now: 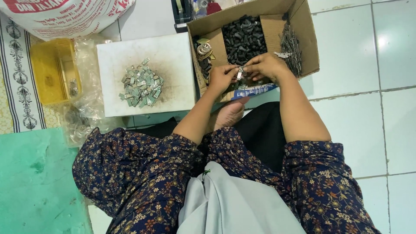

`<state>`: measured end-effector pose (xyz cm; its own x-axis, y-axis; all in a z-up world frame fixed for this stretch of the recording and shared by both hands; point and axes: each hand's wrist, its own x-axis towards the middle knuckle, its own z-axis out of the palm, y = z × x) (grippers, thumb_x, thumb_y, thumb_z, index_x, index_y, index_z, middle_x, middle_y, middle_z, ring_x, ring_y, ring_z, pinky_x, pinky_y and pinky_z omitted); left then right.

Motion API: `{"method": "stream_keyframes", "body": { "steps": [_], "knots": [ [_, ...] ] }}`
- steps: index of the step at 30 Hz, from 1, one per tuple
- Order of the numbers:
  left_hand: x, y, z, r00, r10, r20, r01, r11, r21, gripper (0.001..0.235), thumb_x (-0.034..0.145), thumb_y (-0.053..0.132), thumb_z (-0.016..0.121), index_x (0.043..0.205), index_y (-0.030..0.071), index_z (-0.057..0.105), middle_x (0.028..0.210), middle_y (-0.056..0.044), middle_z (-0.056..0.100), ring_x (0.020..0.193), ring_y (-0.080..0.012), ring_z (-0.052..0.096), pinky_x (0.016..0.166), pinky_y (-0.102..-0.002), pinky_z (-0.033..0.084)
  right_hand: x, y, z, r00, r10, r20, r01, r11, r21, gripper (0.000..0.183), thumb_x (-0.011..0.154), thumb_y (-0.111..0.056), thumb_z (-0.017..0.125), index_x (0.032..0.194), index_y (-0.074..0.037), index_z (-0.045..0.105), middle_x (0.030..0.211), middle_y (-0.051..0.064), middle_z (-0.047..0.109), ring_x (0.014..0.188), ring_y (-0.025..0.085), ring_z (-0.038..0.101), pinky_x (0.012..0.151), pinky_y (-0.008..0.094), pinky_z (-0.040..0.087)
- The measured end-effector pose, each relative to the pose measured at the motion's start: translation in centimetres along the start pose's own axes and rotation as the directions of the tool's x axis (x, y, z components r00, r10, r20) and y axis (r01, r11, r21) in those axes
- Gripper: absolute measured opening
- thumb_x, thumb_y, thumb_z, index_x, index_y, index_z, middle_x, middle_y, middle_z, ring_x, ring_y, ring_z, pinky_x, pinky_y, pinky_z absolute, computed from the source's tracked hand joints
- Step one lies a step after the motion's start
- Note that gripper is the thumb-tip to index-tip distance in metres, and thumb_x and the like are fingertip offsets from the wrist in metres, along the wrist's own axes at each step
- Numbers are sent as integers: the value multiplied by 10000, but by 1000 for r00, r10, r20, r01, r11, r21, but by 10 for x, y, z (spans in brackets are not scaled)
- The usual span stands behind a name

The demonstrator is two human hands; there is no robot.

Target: Tying thin strings to small decorative metallic ornaments and placing them into a cardboard box.

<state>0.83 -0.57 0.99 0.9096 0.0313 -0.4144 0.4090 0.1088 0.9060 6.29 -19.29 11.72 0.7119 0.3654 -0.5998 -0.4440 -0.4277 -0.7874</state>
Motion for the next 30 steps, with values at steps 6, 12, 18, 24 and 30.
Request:
{"method": "stream_keyframes", "body": {
  "steps": [6,12,18,24,30],
  "knots": [
    [-6,6,-1,998,36,61,-39,998,48,386,901,5,790,1270,-38,684,1163,-352,688,1061,-370,716,811,-387,685,-8,-9,9,994,-23,-103,-5,967,-256,281,836,-227,892,1057,-78,803,1012,235,738,895,328,757,658,368,662],
    [11,-8,-9,996,84,31,-87,989,120,382,903,36,789,1274,25,701,1124,-308,722,971,-321,755,752,-342,698,-10,-10,10,990,-115,-78,92,964,-247,301,870,-99,838,1140,10,761,1154,306,695,980,386,728,725,384,648],
    [-6,8,0,994,106,42,-108,992,62,356,954,10,715,1308,5,674,1151,-346,700,987,-335,746,787,-378,681,-31,-30,12,993,-78,-92,56,975,-214,250,899,-127,809,1127,-34,763,1174,254,704,948,331,751,709,387,669],
    [-3,22,-6,987,155,37,-159,966,202,345,955,122,775,1288,64,706,1215,-249,714,1081,-352,722,814,-384,677,-3,5,4,987,-135,-89,136,991,6,274,897,-87,806,1127,40,730,1036,251,722,853,281,755,694,340,657],
    [-58,78,-9,986,143,-85,-140,989,49,331,946,111,772,1247,-8,699,1158,-266,718,1022,-325,748,807,-361,705,-4,0,22,981,-163,-101,181,962,203,242,902,-111,804,1078,37,726,964,184,734,818,238,759,713,299,661]
  ]
}}
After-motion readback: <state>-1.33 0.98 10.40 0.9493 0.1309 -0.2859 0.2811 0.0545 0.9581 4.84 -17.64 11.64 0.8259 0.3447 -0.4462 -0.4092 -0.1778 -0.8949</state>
